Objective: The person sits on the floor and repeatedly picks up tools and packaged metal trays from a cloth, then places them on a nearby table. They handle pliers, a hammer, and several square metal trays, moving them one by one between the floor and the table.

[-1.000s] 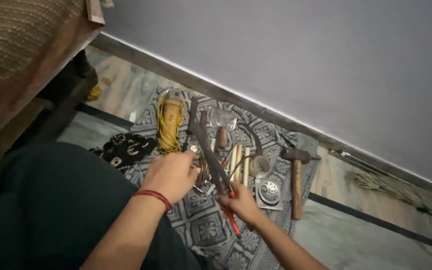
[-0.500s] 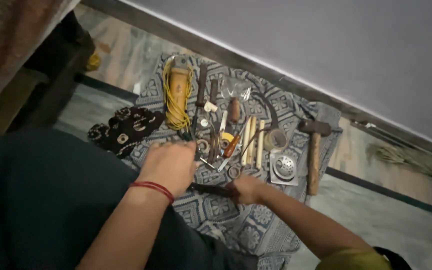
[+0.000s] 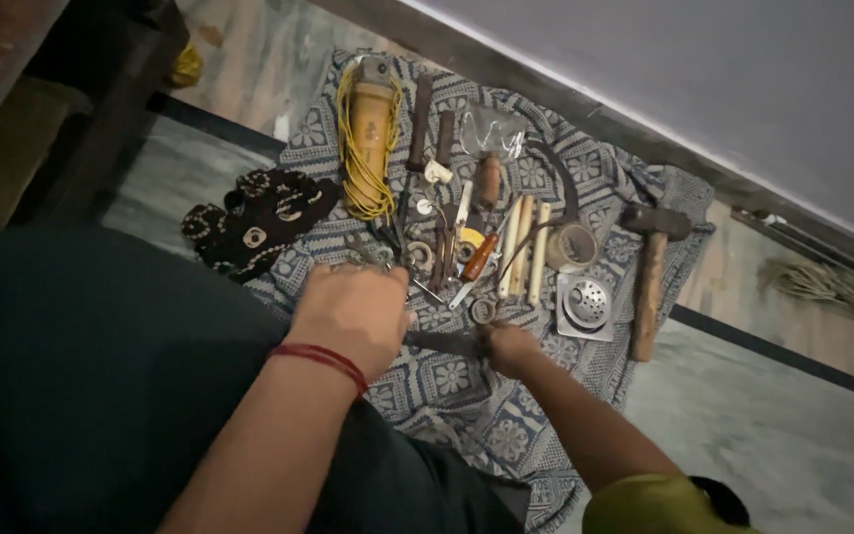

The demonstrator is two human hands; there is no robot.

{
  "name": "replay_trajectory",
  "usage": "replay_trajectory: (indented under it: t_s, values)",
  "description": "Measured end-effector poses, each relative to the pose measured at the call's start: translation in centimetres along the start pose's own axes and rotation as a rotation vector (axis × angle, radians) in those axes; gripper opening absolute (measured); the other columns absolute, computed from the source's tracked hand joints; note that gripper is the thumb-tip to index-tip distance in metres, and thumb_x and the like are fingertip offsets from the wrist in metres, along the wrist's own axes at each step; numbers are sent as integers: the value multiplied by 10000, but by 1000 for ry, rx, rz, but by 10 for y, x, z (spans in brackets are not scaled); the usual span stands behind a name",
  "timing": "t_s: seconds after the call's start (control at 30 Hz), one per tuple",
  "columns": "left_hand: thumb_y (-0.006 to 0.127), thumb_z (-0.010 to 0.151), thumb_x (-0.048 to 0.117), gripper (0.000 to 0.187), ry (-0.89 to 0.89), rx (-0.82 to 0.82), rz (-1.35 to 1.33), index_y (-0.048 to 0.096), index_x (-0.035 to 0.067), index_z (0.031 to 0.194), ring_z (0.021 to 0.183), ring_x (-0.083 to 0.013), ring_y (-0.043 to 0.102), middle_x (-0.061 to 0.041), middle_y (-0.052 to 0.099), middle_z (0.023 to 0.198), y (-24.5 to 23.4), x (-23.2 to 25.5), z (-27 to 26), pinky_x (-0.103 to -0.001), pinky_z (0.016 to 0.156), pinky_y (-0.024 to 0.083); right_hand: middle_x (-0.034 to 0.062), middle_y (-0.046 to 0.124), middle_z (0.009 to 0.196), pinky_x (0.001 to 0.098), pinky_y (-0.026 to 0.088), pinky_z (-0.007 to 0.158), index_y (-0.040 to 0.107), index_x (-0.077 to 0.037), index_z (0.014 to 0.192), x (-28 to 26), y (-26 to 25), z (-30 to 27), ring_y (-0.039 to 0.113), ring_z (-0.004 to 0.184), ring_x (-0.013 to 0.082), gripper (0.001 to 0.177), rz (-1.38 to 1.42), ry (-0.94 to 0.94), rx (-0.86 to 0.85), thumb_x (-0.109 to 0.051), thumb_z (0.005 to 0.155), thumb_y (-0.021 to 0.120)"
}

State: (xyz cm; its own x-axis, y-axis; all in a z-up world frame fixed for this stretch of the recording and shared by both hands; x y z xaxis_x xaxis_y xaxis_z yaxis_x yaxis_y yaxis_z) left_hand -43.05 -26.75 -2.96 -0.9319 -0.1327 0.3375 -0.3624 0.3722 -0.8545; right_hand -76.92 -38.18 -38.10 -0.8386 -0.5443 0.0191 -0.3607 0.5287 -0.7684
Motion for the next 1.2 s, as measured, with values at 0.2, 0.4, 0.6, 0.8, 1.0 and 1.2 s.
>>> replay_trajectory:
  t_s: [0.2, 0.4, 0.6, 0.8, 1.0, 1.2]
  values:
    - [782, 1161, 434, 352, 6, 24, 3, 831, 151, 1365, 1307, -361, 822, -131, 895, 1304, 1, -1, 1, -576, 1164, 534, 173, 754, 1568, 506, 685, 1118, 826, -266, 1524, 15, 1, 6, 826, 1347, 391, 355, 181, 124, -84, -397, 1195, 799]
    - [779, 1174, 437, 319, -29, 17, -21, 870, 164, 1314, 1331, -346, 812, -128, 907, 1303, 6, -2, 10, -560, 1192, 518, 51, 977, 1284, 519, 709, 1050, 898, -309, 1354, 12, -36, 3, 913, 1197, 308, 286, 259, 36, 47, -268, 1109, 756]
    - [797, 1080, 315, 235, 34, 404, -49, 871, 142, 1219, 1234, -357, 809, -116, 899, 1206, -21, 2, 4, -574, 1117, 530, 142, 915, 1253, 561, 678, 966, 913, -172, 1269, -22, -140, -13, 876, 1133, 425, 236, 343, -118, 432, -273, 1067, 844]
    - [774, 1015, 146, 177, 122, 792, -98, 840, 103, 1174, 1173, -372, 805, -133, 877, 1157, -70, 10, -26, -570, 1131, 542, 168, 867, 1328, 507, 708, 1002, 826, -137, 1456, -103, -271, -69, 939, 1080, 388, 385, 632, -117, 512, -212, 1080, 785]
    - [810, 964, 166, 458, 110, 921, -40, 822, 14, 1396, 1342, -405, 746, -180, 837, 1328, -104, 9, -73, -616, 1308, 456, 150, 806, 1541, 487, 634, 1171, 817, -140, 1515, -185, -382, -136, 787, 1436, 401, 416, 486, -406, 943, -176, 1101, 829]
    - [841, 963, 376, 762, -112, 873, 66, 750, -54, 1585, 1655, -493, 576, -273, 741, 1658, -115, -50, -123, -685, 1429, 299, 115, 791, 1624, 436, 666, 1128, 792, -145, 1550, -258, -438, -176, 817, 1384, 342, 489, 620, -540, 950, -187, 1066, 842]
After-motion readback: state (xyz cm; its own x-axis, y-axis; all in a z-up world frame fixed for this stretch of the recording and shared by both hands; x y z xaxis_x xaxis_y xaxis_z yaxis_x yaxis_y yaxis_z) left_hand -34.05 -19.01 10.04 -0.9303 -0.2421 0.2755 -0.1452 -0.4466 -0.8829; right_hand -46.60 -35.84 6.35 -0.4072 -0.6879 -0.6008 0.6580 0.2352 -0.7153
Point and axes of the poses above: each hand's wrist, its own z-axis towards the middle knuckle, its own y-axis out of the palm, x = y × z, the point moved 9 cm from there along z, towards the middle knuckle
